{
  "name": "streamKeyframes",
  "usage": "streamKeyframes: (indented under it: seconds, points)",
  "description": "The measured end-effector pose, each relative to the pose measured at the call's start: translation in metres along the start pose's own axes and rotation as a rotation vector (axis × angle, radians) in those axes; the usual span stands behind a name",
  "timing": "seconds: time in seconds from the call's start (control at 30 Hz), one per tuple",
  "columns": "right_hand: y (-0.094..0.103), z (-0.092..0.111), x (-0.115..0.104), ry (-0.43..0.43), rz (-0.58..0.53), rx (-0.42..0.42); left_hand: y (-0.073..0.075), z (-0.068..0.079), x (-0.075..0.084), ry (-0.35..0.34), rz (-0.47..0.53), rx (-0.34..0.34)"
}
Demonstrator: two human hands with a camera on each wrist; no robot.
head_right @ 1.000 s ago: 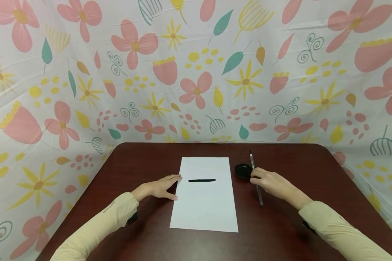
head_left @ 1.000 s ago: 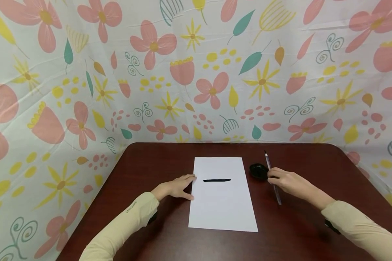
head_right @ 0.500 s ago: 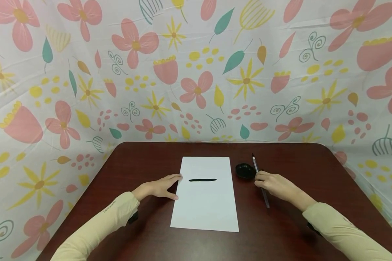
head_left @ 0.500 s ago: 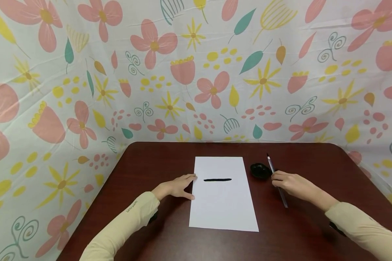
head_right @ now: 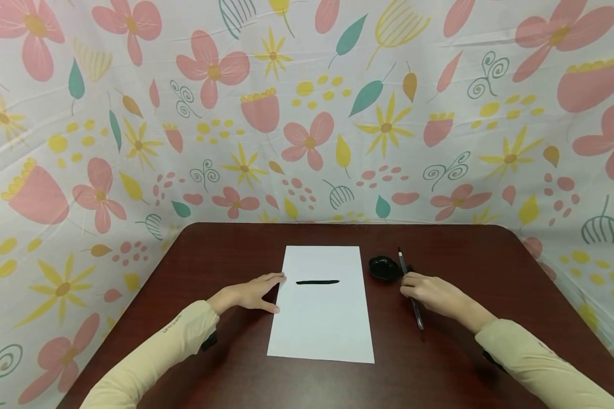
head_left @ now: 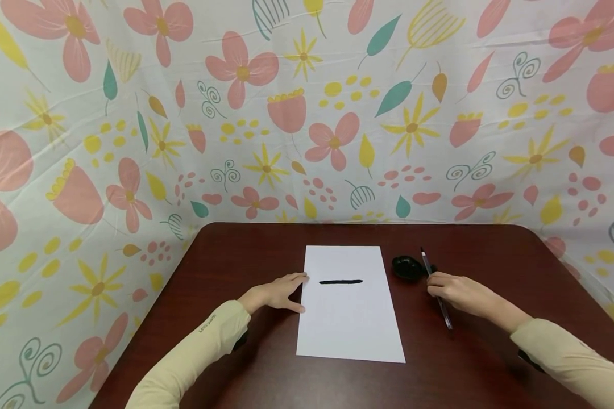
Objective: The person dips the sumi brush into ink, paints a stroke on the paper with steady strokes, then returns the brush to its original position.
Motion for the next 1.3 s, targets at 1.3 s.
streamKeyframes:
  seconds: [1.3]
  points:
    - [-0.0087,0.0013,-0.0068,-0.014,-0.018,-0.045,-0.0003,-0.0016,-0.0054,-0.006,0.003,0.005]
Point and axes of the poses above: each hand's wrist, its own z-axis away from the middle knuckle, its own y-axis out of the back of the hand, x = y × z, the point moved 10 cm from there along -z, towards the middle knuckle, and after that the axes turned 11 degrees about z, right-handed, at the moved point
